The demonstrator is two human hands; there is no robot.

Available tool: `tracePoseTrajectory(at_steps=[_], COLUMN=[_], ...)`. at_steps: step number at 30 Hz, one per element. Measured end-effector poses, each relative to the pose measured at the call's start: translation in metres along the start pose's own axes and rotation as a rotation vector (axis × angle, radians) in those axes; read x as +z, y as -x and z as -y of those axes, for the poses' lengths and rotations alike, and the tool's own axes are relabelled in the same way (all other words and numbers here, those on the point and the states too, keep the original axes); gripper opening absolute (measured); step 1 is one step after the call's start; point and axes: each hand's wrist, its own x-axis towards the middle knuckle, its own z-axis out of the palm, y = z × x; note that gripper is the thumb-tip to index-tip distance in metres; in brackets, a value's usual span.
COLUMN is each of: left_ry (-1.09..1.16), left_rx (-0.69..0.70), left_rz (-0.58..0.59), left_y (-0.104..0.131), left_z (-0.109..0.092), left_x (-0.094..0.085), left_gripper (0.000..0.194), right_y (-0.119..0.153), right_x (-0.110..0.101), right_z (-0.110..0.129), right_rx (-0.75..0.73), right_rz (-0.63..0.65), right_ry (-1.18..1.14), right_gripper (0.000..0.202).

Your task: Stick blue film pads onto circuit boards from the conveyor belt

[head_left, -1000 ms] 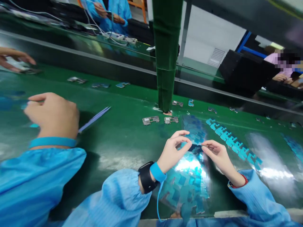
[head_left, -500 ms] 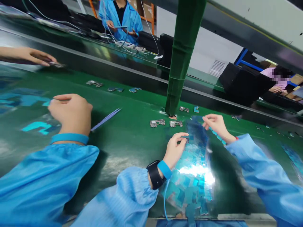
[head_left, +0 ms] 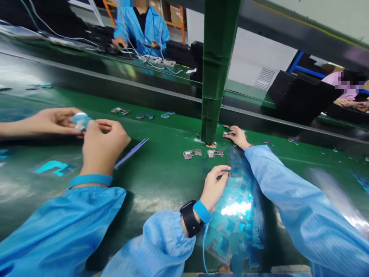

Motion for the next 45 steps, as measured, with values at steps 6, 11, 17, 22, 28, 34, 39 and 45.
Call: tracePoseTrajectory(at_steps=[6, 11, 17, 22, 28, 34, 39, 45], left_ry=[0.028, 0.096, 0.132, 0.084, 0.018, 0.066, 0.083, 0.122], left_rx=[-0.08, -0.12, -0.089, -0.084, -0.154, -0.208, -0.22, -0.286], left_rz=[0.043, 0.132, 0.094, 0.202, 0.253, 0.176, 0.183, 0.234], left_y=[0.001, 0.004, 0.011, 0.023, 0.031, 0.032, 0.033, 0.037], left_z=[-0.005, -0.011, -0.024, -0.034, -0.028, -0.027, -0.027, -0.03], left_x=[-0.001, 0.001, 0.002, 0.006, 0.01, 0.01, 0.009, 0.006], left_gripper=[0.022, 0.014, 0.05, 0.028, 0.02, 0.049, 0.044, 0.033], right_y=[0.009, 0.032, 0.134, 0.205, 0.238, 0.263, 0.262, 0.263], right_x=[-0.01, -0.033, -0.059, -0.077, -0.113, -0.105, -0.099, -0.098], right_z=[0.004, 0.036, 0.094, 0.113, 0.099, 0.102, 0.103, 0.098], right_rx=[-0.021, -0.07, -0.105, 0.049, 0.104, 0.006, 0.193, 0.339], right_rz=[-0.065, -0.088, 0.003, 0.146, -0.277, -0.231, -0.205, -0.149], right_ry=[-0.079, -0.203, -0.369, -0.522, -0.31, -0.27, -0.343, -0.455], right_gripper=[0.026, 0.034, 0.046, 0.044, 0.009, 0.005, 0.012, 0.004])
